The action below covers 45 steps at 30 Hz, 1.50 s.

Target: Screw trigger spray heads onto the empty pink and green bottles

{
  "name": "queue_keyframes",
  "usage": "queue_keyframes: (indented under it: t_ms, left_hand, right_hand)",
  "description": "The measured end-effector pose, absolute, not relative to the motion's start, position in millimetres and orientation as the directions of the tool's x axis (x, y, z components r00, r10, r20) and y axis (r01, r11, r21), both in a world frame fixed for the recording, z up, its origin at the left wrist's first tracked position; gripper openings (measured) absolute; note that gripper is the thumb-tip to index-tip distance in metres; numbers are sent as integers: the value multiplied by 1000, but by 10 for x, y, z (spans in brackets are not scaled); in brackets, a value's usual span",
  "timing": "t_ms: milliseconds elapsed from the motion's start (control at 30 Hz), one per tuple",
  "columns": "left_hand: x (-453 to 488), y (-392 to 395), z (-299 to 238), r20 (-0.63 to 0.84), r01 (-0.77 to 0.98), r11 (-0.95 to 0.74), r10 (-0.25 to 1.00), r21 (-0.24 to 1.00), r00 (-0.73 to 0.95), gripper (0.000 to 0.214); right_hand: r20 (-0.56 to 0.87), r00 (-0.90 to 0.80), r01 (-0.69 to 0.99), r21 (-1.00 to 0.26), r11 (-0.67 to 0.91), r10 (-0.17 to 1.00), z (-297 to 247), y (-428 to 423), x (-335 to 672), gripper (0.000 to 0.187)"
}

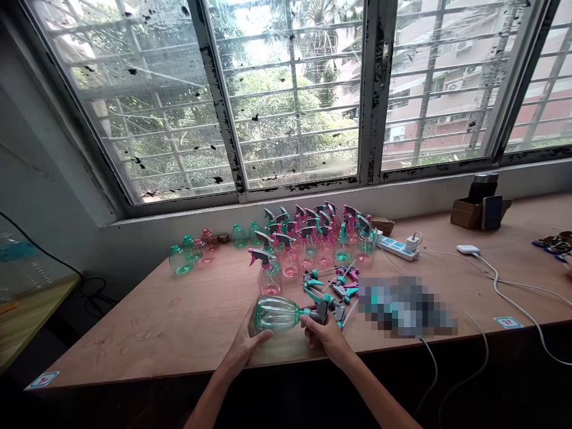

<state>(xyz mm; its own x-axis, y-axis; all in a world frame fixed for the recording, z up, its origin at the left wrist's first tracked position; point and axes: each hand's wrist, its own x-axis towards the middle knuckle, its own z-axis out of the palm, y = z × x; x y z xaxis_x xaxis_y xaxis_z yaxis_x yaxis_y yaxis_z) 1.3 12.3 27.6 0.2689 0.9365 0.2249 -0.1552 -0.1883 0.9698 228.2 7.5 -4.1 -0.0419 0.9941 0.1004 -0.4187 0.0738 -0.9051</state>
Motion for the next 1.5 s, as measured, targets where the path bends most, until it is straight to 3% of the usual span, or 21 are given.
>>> queue_keyframes:
  t_ms: [133, 333, 433, 633, 933, 1167, 1367, 1500]
  left_hand:
    - [10, 102, 329, 201, -126, -173, 945, 977, 259, 75]
    - [41, 105, 266, 194, -144, -157, 934, 977, 299, 105]
    - [45, 133, 236, 192, -144, -154, 934, 978, 302, 105]
    - [16, 133, 302, 169, -91, -148, 935, 985, 313, 73]
    - [25, 120, 261, 197, -112, -171, 935, 979, 293, 101]
    - [5, 131, 281, 202, -90, -184, 938, 979, 281, 73]
    - [32, 106, 232, 230, -130, -201, 932, 971, 281, 102]
    - [11, 104, 256, 225, -131, -195, 930, 972, 289, 101]
  right_hand:
    - [108, -59, -409, -909, 75, 992, -54, 73, 2287, 44]
    - [99, -32, -444, -893, 75, 995, -111, 126, 2310, 42]
    - [103, -30, -453, -888, 78, 994, -125, 130, 2307, 42]
    - [109, -29, -455, -887, 84, 994, -123, 126, 2291, 42]
    - [110, -29, -452, -888, 85, 993, -133, 129, 2297, 43]
    - [122, -43, -430, -898, 92, 992, -97, 81, 2284, 43]
    - [109, -10, -422, -901, 95, 994, -116, 114, 2286, 45]
    - [114, -18, -416, -904, 97, 993, -120, 117, 2287, 45]
